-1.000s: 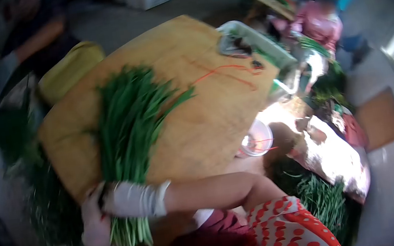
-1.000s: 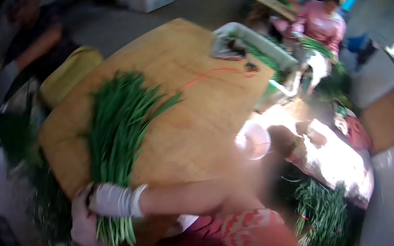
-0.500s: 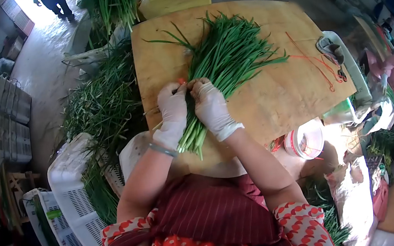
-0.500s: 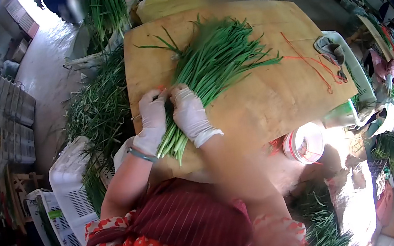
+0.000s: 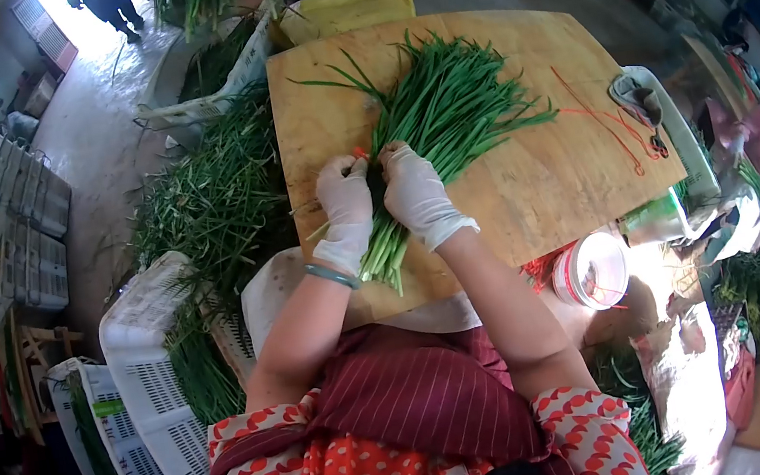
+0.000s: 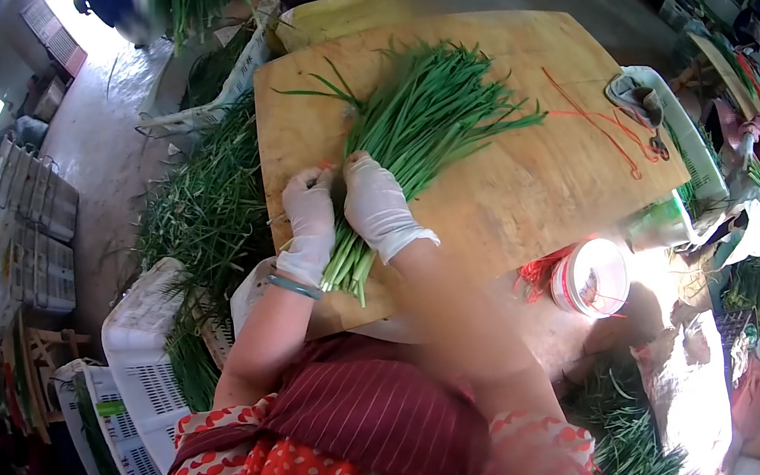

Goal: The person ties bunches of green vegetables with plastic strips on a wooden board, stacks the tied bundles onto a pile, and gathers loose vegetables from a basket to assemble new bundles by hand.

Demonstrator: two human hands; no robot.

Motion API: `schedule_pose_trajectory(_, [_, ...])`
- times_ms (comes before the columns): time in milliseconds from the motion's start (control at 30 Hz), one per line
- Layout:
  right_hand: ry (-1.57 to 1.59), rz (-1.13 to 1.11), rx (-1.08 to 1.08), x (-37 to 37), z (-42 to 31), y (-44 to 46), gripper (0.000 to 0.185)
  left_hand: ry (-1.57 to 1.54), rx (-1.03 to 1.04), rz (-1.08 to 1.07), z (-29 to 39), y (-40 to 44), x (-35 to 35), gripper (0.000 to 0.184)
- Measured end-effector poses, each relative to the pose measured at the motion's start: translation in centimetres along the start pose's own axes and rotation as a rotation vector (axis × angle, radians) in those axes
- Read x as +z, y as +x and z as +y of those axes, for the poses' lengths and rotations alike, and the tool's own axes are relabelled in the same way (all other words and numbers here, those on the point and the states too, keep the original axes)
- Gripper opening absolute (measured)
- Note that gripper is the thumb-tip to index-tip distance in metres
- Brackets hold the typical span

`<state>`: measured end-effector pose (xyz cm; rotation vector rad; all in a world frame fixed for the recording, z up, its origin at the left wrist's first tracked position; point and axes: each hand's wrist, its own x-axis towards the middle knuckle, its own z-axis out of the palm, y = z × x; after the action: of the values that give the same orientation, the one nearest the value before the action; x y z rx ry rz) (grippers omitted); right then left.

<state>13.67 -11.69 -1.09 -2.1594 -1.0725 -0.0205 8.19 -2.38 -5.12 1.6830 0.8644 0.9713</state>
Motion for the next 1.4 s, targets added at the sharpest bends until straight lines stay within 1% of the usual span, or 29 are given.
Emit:
schedule_pose_trajectory(133, [-0.005,0.067,-0.024,0.3,-0.1,0.0,0.022,0.032,0.081,0.018,0.7,-0.4,-0.1,0.012])
schedule_pose_trajectory(200, [0.001,0.042,-0.067,-0.1,-0.2,-0.2,0.019,0.215,0.294,0.052,1.6,-1.0,-0.3,0.008])
schedule_pose_trajectory(233, [-0.002,0.043,-0.063,-0.1,-0.1,-0.4,0.019,0.213,0.293,0.048,1.9,-1.1,-0.3,0.008])
schedule_pose_trajectory(300, [0.08,0.162,-0.105,-0.2,0.0,-0.9,0.014,0.231,0.25,0.001,2.4,-1.4,-0.3,0.006])
schedule_pose_trajectory(333, [0.078,0.163,-0.104,-0.2,0.1,-1.0,0.014,0.229,0.25,-0.001,2.6,-1.6,-0.3,0.006])
schedule_pose_trajectory(400, [0.202,0.189,-0.08,0.0,0.5,-1.1,0.013,0.176,0.389,0.025,2.8,-2.0,-0.3,0.006])
schedule_pose_trajectory(433, [0.2,0.191,-0.076,0.3,0.7,-1.2,0.013,0.175,0.389,0.021,2.8,-2.1,-0.2,0.006])
schedule_pose_trajectory(500, [0.283,0.307,-0.16,0.8,0.9,-1.2,0.015,0.126,0.351,0.018,2.9,-2.0,-0.3,0.006])
schedule_pose_trajectory(633, [0.332,0.307,-0.149,1.1,0.8,-1.3,0.016,0.068,0.299,-0.029,2.7,-2.0,-0.8,0.009])
schedule_pose_trajectory(700, [0.313,0.331,-0.159,1.4,0.8,-1.1,0.015,0.066,0.217,-0.073,2.8,-2.1,-1.2,0.009])
schedule_pose_trajectory(833, [0.352,0.321,-0.151,1.2,0.7,-1.0,0.015,0.048,0.209,-0.073,2.4,-1.7,-1.1,0.009])
schedule_pose_trajectory(900, [0.253,0.34,-0.208,1.1,0.7,-1.1,0.014,0.067,0.213,-0.124,2.2,-1.5,-1.4,0.009])
schedule_pose_trajectory(933, [0.256,0.337,-0.208,1.5,0.9,-1.0,0.014,0.07,0.211,-0.121,2.1,-1.4,-1.5,0.009])
schedule_pose_trajectory(1000, [0.576,0.258,-0.044,2.4,1.0,-0.7,0.014,-0.079,0.123,-0.223,2.4,-1.1,-1.9,0.011])
schedule_pose_trajectory(1033, [0.578,0.258,-0.046,2.3,1.0,-0.7,0.014,-0.077,0.124,-0.221,2.8,-0.9,-2.0,0.011])
schedule_pose_trajectory(1100, [0.384,0.301,-0.132,1.7,0.5,-0.7,0.013,-0.128,-0.04,-0.397,3.6,-0.3,-2.4,0.013])
schedule_pose_trajectory(1233, [0.33,0.327,-0.189,1.1,0.5,-0.8,0.012,-0.119,-0.038,-0.395,3.9,0.0,-2.4,0.012])
schedule_pose_trajectory(1300, [0.159,0.431,-0.29,0.4,0.4,-0.9,0.015,-0.197,-0.008,-0.294,5.0,-0.7,-2.4,0.015])
schedule_pose_trajectory(1333, [0.159,0.432,-0.286,-0.4,0.1,-1.4,0.015,-0.195,-0.008,-0.297,4.6,-0.8,-2.3,0.015])
schedule_pose_trajectory(1400, [-0.022,0.402,-0.16,-2.6,-0.9,-2.6,0.024,0.05,0.236,-0.165,4.0,-0.9,-2.2,0.017])
